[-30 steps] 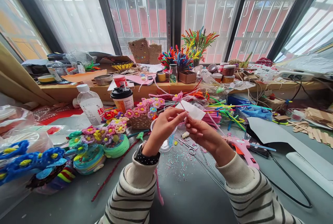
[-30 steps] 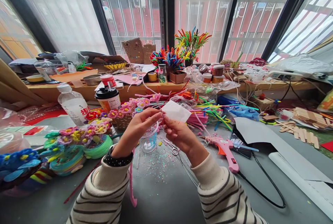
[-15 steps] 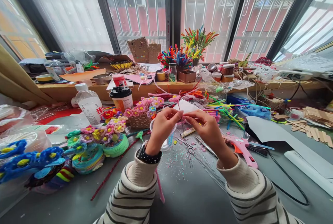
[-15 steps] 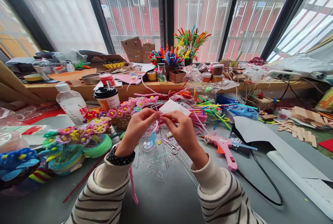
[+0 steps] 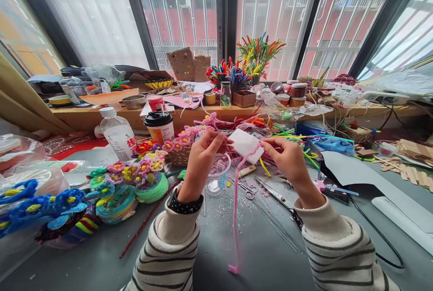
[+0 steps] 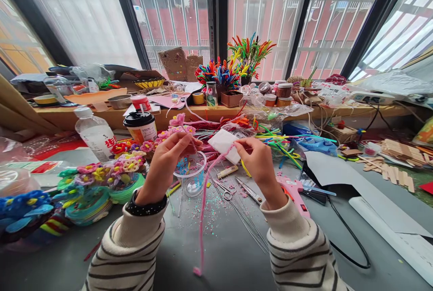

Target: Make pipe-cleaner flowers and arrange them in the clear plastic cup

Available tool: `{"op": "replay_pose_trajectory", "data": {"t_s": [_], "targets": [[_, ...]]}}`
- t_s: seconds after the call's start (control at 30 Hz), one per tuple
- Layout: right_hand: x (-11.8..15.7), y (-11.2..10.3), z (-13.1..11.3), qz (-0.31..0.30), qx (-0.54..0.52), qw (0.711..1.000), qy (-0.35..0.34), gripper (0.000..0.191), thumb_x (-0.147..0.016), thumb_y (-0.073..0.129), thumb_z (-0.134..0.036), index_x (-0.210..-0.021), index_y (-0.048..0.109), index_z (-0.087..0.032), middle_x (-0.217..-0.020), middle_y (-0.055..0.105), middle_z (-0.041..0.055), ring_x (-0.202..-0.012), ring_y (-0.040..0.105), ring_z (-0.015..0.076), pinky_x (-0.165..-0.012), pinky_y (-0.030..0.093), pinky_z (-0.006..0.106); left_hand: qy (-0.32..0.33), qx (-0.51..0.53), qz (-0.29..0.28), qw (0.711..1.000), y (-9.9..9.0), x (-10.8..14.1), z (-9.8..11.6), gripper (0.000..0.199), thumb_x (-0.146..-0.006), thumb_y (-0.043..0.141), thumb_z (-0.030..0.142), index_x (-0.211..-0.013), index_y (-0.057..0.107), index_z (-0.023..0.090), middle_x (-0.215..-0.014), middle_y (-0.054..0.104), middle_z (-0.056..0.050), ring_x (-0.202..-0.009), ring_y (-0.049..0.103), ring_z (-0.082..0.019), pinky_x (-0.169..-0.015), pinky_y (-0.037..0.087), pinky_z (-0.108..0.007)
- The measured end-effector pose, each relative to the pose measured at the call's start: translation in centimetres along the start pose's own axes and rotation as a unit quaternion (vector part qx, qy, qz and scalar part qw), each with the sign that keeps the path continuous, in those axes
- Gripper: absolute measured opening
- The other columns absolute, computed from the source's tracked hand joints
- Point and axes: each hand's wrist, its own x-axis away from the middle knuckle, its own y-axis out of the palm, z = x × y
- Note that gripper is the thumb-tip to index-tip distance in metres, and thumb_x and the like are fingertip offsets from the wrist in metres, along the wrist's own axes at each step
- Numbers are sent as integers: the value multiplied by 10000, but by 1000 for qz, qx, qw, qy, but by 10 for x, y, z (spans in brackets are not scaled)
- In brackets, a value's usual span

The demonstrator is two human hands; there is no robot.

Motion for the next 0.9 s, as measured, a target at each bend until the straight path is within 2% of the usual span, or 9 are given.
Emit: {"op": "replay_pose_trajectory", "data": {"t_s": [0.13,0.3,0.37,0.43,0.53,0.6,0.67,0.77,0.9], "targets": [[-8,-9,16,6,67,998,13,216,-735,533,-308,-764,673,-147,-771,691,89,-646,615,188,-623,478,317,4,30,2,1000,-5,3,10,166,-732,578,312,-683,565,154,-643,623,-7,-608,564,-95,-601,440,-200],[-11,-2,26,-30,147,988,28,197,-719,530,-217,-830,662,-122,-901,665,131,-770,606,219,-734,455,365,14,23,0,1000,-7,4,12,166,-740,575,312,-686,573,156,-640,616,0,-613,558,-86,-599,431,-184],[-9,1,17,-60,114,991,23,216,-732,537,-237,-866,653,-114,-939,651,137,-806,599,213,-760,449,359,5,31,2,1000,-6,4,11,166,-734,583,313,-680,574,156,-637,617,3,-621,559,-86,-615,434,-186],[-4,2,1,-108,27,994,5,249,-767,520,-318,-868,649,-130,-904,658,109,-801,600,187,-739,460,323,-8,47,-1,999,-4,5,10,162,-721,597,311,-680,580,155,-635,619,4,-629,565,-89,-631,439,-191],[9,3,-29,-206,-115,972,-6,281,-754,547,-404,-855,645,-161,-836,674,63,-744,616,153,-655,484,264,-19,69,-7,997,1,5,8,151,-713,603,300,-689,588,152,-643,625,0,-642,577,-94,-661,447,-201],[18,6,-44,-213,-152,965,-6,291,-711,601,-412,-855,641,-163,-826,678,57,-717,620,148,-633,492,260,-21,77,-10,997,4,6,7,147,-718,598,295,-694,587,150,-659,627,-5,-664,583,-100,-677,449,-208],[25,10,-52,-192,-157,969,-12,280,-695,625,-395,-846,641,-160,-814,680,57,-705,618,150,-635,494,271,-25,86,-21,996,7,6,6,143,-718,599,293,-700,587,152,-675,624,-6,-679,581,-102,-683,449,-210],[28,14,-55,-172,-164,971,0,223,-727,598,-361,-811,643,-160,-783,681,49,-668,609,142,-627,492,274,-32,105,-50,993,7,6,4,131,-723,594,293,-712,596,163,-718,621,-1,-690,568,-94,-685,446,-202],[26,12,-52,-190,-199,961,37,225,-729,592,-359,-811,636,-154,-755,677,48,-652,610,146,-601,491,271,-42,141,-81,986,5,5,0,114,-732,591,293,-719,616,183,-770,619,9,-743,558,-86,-713,438,-190]]}}
